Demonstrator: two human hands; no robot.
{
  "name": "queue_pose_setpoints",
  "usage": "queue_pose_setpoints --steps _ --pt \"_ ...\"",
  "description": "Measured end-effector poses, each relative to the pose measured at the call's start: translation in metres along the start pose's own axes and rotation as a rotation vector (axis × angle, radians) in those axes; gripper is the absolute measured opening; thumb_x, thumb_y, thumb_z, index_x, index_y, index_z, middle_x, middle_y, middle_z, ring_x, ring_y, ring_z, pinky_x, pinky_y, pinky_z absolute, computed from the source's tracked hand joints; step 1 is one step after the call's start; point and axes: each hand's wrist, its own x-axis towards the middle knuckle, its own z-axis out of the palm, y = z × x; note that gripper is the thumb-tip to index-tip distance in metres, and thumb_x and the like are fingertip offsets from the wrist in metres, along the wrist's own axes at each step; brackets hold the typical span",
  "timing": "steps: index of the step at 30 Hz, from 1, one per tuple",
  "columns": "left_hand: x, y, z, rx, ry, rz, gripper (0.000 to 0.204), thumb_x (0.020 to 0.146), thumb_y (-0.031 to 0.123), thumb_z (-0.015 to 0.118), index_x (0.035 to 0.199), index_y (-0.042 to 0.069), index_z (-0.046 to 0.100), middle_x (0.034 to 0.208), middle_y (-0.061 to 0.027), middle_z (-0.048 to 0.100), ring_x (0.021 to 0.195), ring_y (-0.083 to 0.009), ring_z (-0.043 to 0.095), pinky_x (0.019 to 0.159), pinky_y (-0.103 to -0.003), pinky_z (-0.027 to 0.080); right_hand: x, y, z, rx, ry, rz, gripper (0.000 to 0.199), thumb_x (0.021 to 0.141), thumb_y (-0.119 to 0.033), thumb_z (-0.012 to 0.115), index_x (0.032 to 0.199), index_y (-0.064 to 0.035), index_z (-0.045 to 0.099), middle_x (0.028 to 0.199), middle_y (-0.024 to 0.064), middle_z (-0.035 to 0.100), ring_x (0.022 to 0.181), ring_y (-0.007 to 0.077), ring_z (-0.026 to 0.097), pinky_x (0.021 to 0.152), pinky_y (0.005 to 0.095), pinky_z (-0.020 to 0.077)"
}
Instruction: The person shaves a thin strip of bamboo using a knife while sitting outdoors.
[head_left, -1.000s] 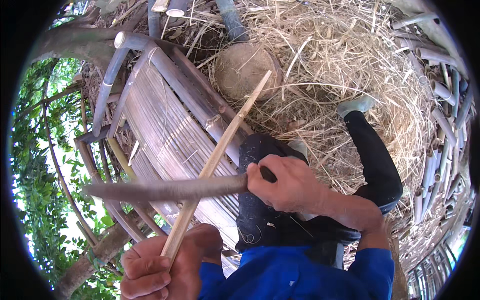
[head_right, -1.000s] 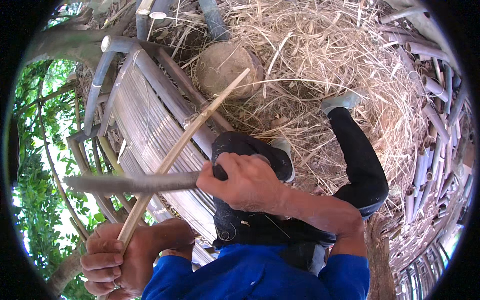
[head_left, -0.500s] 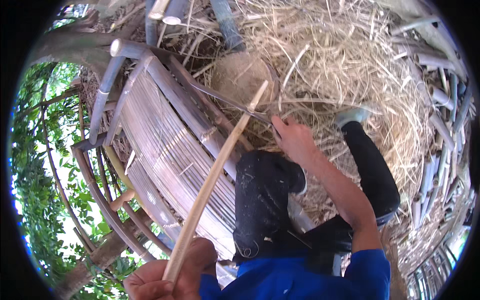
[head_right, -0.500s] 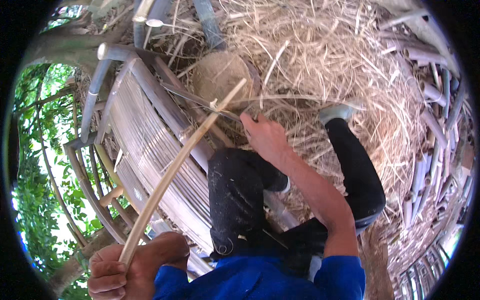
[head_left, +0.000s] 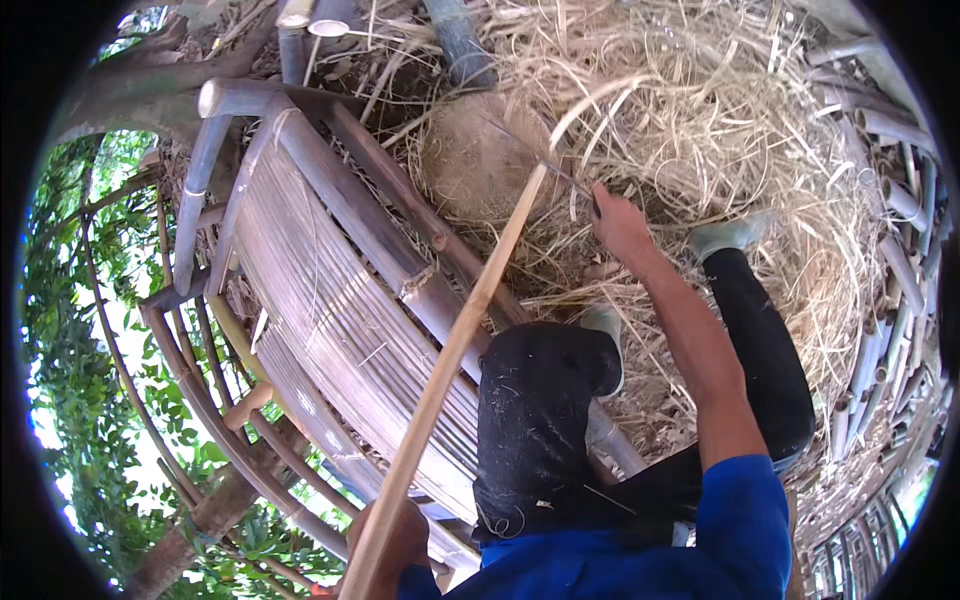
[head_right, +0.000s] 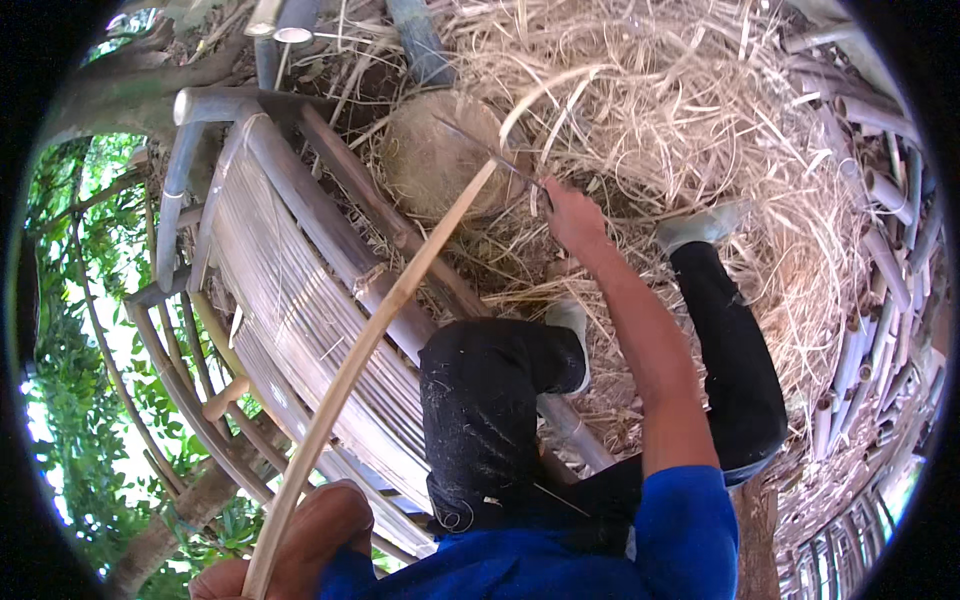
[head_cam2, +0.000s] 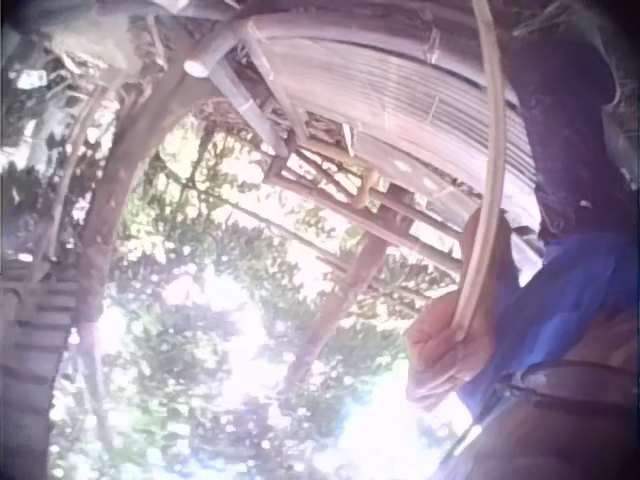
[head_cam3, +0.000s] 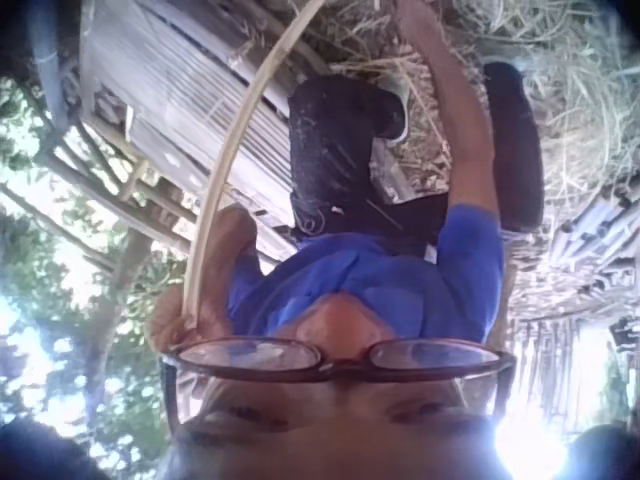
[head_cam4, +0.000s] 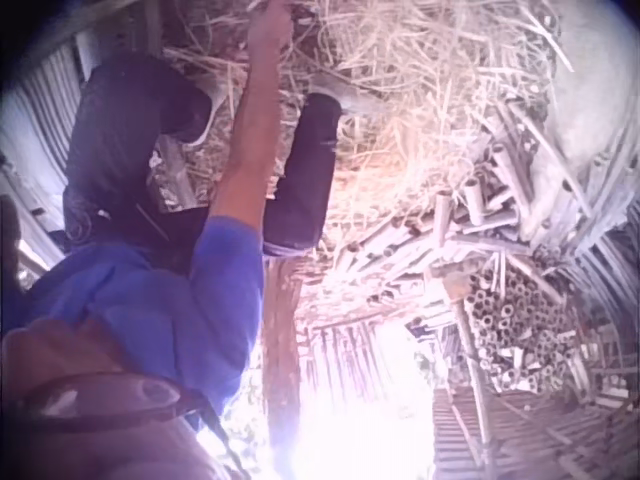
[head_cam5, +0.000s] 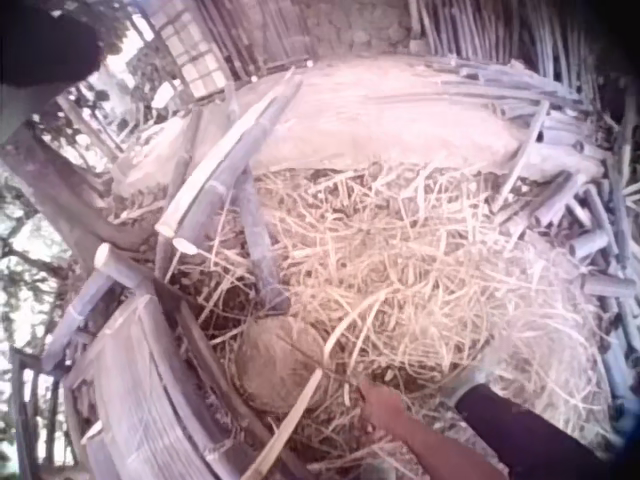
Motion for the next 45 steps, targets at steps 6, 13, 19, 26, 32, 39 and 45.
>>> queue_pose_setpoints --steps 6,13,19,26,32,39,45 --pt "-0.001 -0.040 0.005 -0.162 0.144 -0.032 0.031 0.108 0.024 0.040 0.079 0.012 0.040 0.065 0.0060 0.033 0.045 -0.0040 0.029 0.036 -0.019 0.025 -0.007 -0.024 -0.015 0.150 0.008 -0.011 0.029 0.093 -0.026 0.062 0.111 -0.0069 0.049 0.078 0.0225 0.066 0.074 0.0454 0.067 0.065 0.0545 0.0531" --pt "0.014 -0.021 -0.019 -0.257 0.074 -0.354 0.024 0.098 0.019 0.047 0.075 0.012 0.043 0.061 0.0034 0.035 0.047 -0.0077 0.031 0.041 -0.025 0.027 -0.096 -0.100 -0.074 0.303 0.165 -0.231 0.024 0.096 -0.023 0.063 0.101 -0.0036 0.051 0.078 0.0234 0.066 0.064 0.0438 0.066 0.056 0.0537 0.0537" --pt "0.001 -0.011 0.008 0.021 0.205 -0.311 0.039 0.109 0.048 0.038 0.087 0.015 0.041 0.066 0.0078 0.028 0.046 -0.0048 0.021 0.036 -0.023 0.018 -0.202 -0.191 -0.153 0.308 0.241 -0.662 0.017 0.090 -0.017 0.067 0.100 -0.0067 0.058 0.075 0.0095 0.055 0.054 0.0261 0.063 0.049 0.0386 0.0550" --pt "-0.005 -0.001 0.011 0.029 0.273 -0.329 0.037 0.107 0.050 0.042 0.088 0.019 0.042 0.066 0.0078 0.026 0.047 -0.0049 0.019 0.037 -0.023 0.015 -0.184 -0.175 -0.128 0.297 0.220 -0.489 0.024 0.085 -0.018 0.075 0.103 -0.0055 0.064 0.080 0.0103 0.060 0.062 0.0267 0.065 0.053 0.0382 0.0562" --pt "-0.006 0.003 0.007 0.058 0.291 -0.327 0.037 0.106 0.049 0.046 0.085 0.019 0.041 0.066 0.0082 0.025 0.050 -0.0051 0.019 0.040 -0.024 0.017 -0.202 -0.182 -0.137 0.394 0.243 -0.745 0.009 0.094 -0.012 0.058 0.101 -0.0056 0.057 0.071 0.0172 0.058 0.056 0.0336 0.064 0.049 0.0412 0.0544" --pt "-0.009 0.002 -0.002 -0.077 0.197 -0.352 0.036 0.108 0.046 0.043 0.084 0.019 0.040 0.065 0.0077 0.023 0.051 -0.0055 0.021 0.041 -0.023 0.017 -0.183 -0.166 -0.126 0.213 0.220 -0.610 0.013 0.093 -0.016 0.064 0.100 -0.0084 0.056 0.072 0.0115 0.057 0.056 0.0261 0.065 0.043 0.0424 0.0528" --pt "-0.007 -0.006 0.002 -0.053 0.204 -0.337 0.035 0.109 0.044 0.041 0.085 0.018 0.040 0.065 0.0080 0.023 0.050 -0.0052 0.021 0.039 -0.022 0.019 -0.182 -0.174 -0.137 0.305 0.217 -0.647 0.016 0.090 -0.016 0.068 0.097 -0.0078 0.056 0.075 0.0109 0.056 0.055 0.0235 0.064 0.042 0.0356 0.0533"
